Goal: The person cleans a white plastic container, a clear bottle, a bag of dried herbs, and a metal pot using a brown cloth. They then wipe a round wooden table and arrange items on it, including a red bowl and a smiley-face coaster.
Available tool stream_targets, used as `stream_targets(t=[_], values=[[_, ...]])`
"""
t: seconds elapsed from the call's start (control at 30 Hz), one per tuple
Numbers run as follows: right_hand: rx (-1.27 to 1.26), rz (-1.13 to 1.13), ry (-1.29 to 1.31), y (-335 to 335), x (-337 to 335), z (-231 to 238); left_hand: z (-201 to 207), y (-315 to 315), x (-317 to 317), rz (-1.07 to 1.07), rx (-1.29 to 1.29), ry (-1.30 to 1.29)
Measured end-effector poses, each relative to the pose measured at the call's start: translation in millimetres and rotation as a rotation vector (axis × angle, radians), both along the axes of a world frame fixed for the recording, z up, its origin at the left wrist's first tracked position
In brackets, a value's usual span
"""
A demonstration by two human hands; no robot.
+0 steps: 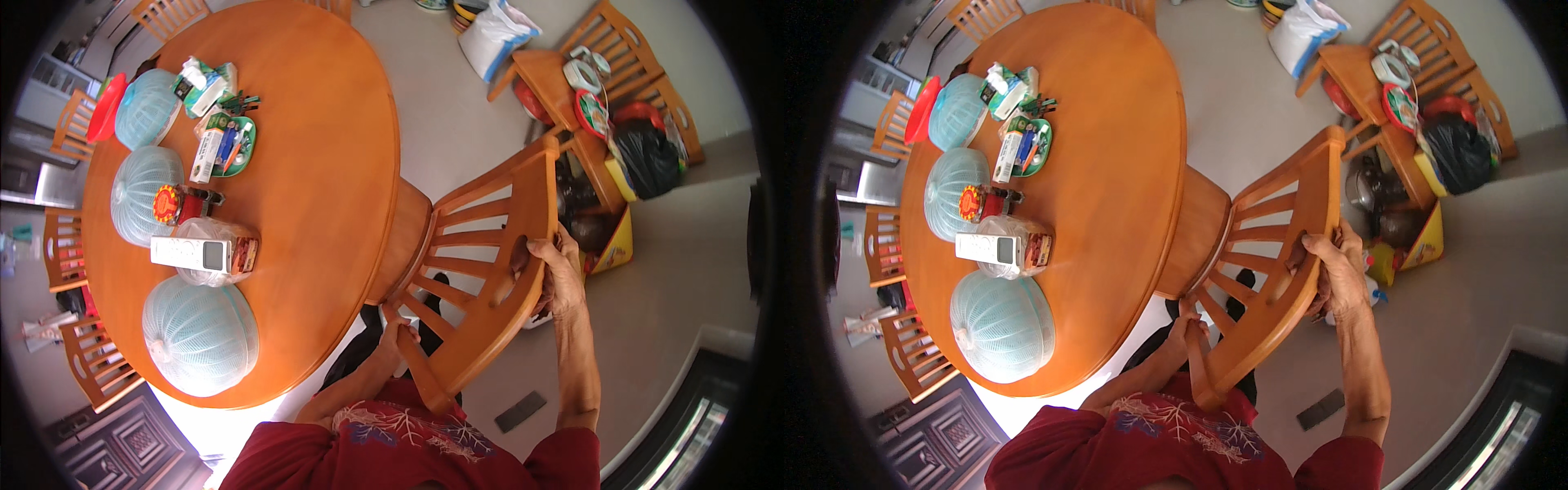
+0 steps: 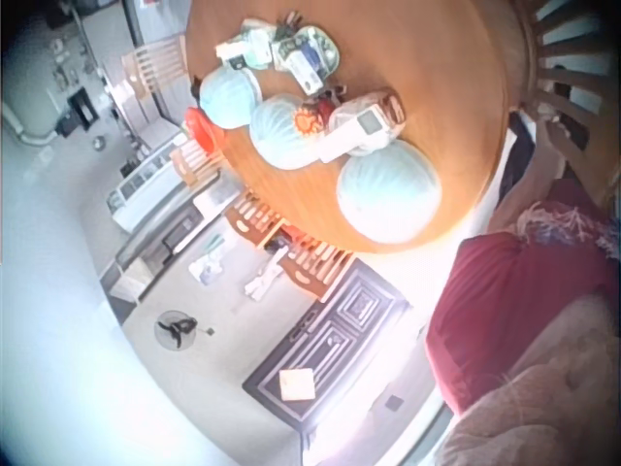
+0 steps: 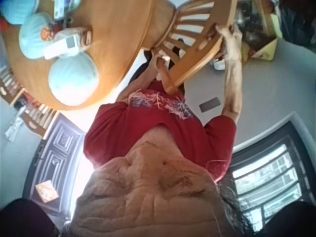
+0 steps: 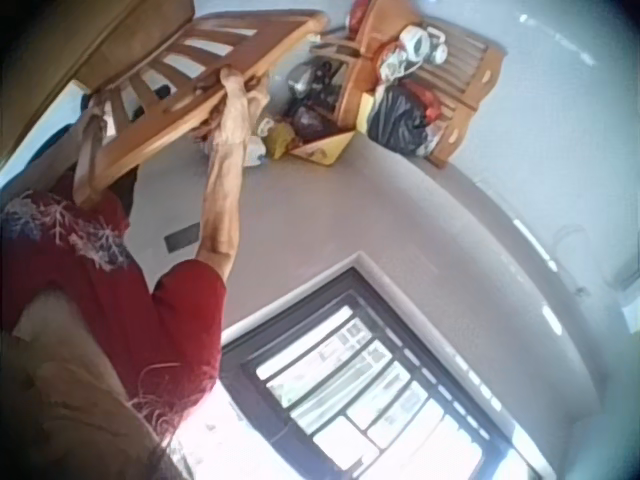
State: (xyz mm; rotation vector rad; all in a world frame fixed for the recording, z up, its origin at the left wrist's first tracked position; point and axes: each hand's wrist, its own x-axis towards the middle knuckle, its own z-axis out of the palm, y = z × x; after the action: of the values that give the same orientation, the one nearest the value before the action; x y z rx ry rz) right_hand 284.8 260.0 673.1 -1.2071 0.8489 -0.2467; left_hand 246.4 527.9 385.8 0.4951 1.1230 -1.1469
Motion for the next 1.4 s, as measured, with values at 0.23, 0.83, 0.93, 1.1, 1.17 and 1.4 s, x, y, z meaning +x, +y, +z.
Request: stream_targets(t=[0.23, 0.83, 0.93, 1.1, 1.17, 1.4], values=[[0.004, -0.027, -0.032, 28, -16, -6, -7, 34, 6, -0.051, -0.027, 0.038], [-0.013, -0.118, 0.114, 91, -35, -2, 29, 87, 20, -0.387, -0.167, -0.347], [-0.009, -0.115, 0.064, 88, -34, -1, 1, 105, 19, -0.527, -0.178, -0.641], [0.024, -0.12, 0.034, 83, -31, -27, 13, 96, 20, -0.361, -0.137, -0.395], [-0.01, -0.111, 0.036, 85, -31, -29, 17, 93, 20, -0.323, -0.122, -0.365], [0.086, 0.065, -0.079, 54, -43, -19, 30, 91, 17, -0.154, -0.048, -0.326]])
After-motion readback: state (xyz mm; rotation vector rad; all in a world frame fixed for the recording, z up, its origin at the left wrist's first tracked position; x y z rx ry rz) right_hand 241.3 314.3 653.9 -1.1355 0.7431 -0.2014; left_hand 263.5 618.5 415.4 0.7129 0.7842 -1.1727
